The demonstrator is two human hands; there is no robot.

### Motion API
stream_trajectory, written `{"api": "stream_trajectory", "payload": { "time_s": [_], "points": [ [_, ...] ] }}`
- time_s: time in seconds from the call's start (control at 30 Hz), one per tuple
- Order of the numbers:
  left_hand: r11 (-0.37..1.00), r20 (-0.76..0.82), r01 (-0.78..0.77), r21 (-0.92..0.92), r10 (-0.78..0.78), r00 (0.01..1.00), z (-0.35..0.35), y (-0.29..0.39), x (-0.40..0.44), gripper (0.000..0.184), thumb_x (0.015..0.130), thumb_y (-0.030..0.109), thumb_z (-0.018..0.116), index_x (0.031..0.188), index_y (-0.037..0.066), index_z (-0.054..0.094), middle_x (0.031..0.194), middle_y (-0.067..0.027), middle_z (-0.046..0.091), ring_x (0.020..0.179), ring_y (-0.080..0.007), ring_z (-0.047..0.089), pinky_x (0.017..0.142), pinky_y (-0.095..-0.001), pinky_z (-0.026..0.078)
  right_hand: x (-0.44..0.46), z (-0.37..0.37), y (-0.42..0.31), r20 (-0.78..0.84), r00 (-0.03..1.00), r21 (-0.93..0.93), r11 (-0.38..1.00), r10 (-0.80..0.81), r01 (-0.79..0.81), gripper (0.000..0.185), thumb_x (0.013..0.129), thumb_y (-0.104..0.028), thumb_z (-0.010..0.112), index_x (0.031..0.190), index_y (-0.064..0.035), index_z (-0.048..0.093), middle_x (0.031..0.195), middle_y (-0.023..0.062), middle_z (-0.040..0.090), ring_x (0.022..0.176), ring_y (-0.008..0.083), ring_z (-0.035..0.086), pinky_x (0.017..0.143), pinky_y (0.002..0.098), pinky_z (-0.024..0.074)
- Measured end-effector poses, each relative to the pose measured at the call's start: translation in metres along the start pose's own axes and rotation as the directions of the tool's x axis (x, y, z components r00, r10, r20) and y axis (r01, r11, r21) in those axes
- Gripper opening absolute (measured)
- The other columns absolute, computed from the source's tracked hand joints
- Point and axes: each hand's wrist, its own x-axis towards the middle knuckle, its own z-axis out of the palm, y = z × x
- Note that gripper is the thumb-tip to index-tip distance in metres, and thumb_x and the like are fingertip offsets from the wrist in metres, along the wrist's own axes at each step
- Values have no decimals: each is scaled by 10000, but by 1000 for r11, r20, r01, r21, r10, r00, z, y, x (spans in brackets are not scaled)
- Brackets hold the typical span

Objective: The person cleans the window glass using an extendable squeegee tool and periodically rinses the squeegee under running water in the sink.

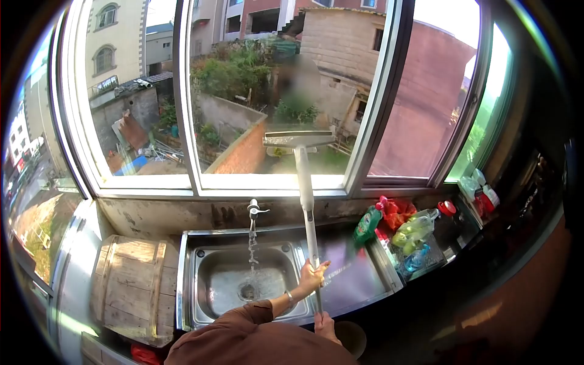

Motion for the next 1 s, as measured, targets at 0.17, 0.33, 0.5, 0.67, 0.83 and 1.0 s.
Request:
{"api": "stream_trajectory", "payload": {
  "time_s": [0.17, 0.33, 0.5, 0.67, 0.83, 1.0],
  "points": [
    [972, 59, 232, 41, -234, 970, -17, -49, -35, 393, 901, 300, 664, 939, -41, 473, 530, -40, 517, 383, -132, 507, 366, -275, 439, -57, 5, 26, 56, 961, 1, 963, 270, -271, 405, 936, -363, 543, 751, -4, 521, 705, 282, 598, 715, 498, 587, 590, 559, 440],
    [997, 2, 71, 15, -71, 997, 2, 15, -35, 343, 920, 309, 644, 868, 29, 453, 594, 0, 465, 442, -89, 483, 371, -252, 440, -34, -12, -15, -64, 992, -13, 994, 107, -108, 358, 946, -320, 538, 765, -13, 512, 680, 272, 581, 706, 484, 594, 563, 539, 433],
    [952, 13, -296, -80, 298, 955, 37, 225, 44, 345, 902, 296, 683, 945, 78, 420, 567, 13, 432, 361, -77, 420, 305, -242, 352, 114, -42, -142, -297, 890, 24, 929, -346, 369, 374, 990, -305, 496, 759, -15, 448, 562, 160, 459, 486, 292, 463, 481, 417, 370],
    [764, 87, -643, -51, 645, 760, 47, 448, 135, 375, 873, 319, 717, 735, 68, 476, 508, 18, 432, 370, -91, 450, 304, -261, 365, 262, -89, -324, -347, 861, 204, 866, -372, 456, 421, 993, -395, 471, 784, -31, 500, 600, 118, 485, 519, 266, 478, 476, 377, 382],
    [777, -5, -626, 68, 627, 779, 39, 503, 150, 378, 870, 320, 721, 729, 71, 476, 507, 15, 434, 358, -95, 434, 296, -271, 341, 298, -84, -373, -338, 845, 162, 859, -414, 485, 457, 999, -403, 458, 825, 11, 542, 720, 221, 582, 690, 401, 581, 630, 444, 455],
    [698, -70, -716, 3, 715, 696, 22, 347, 170, 300, 886, 256, 704, 874, 50, 486, 530, 18, 445, 367, -82, 414, 317, -260, 344, 264, -38, -249, -228, 911, 205, 897, -344, 391, 316, 984, -285, 511, 843, -2, 512, 662, 216, 550, 630, 415, 565, 564, 427, 448]
  ]
}}
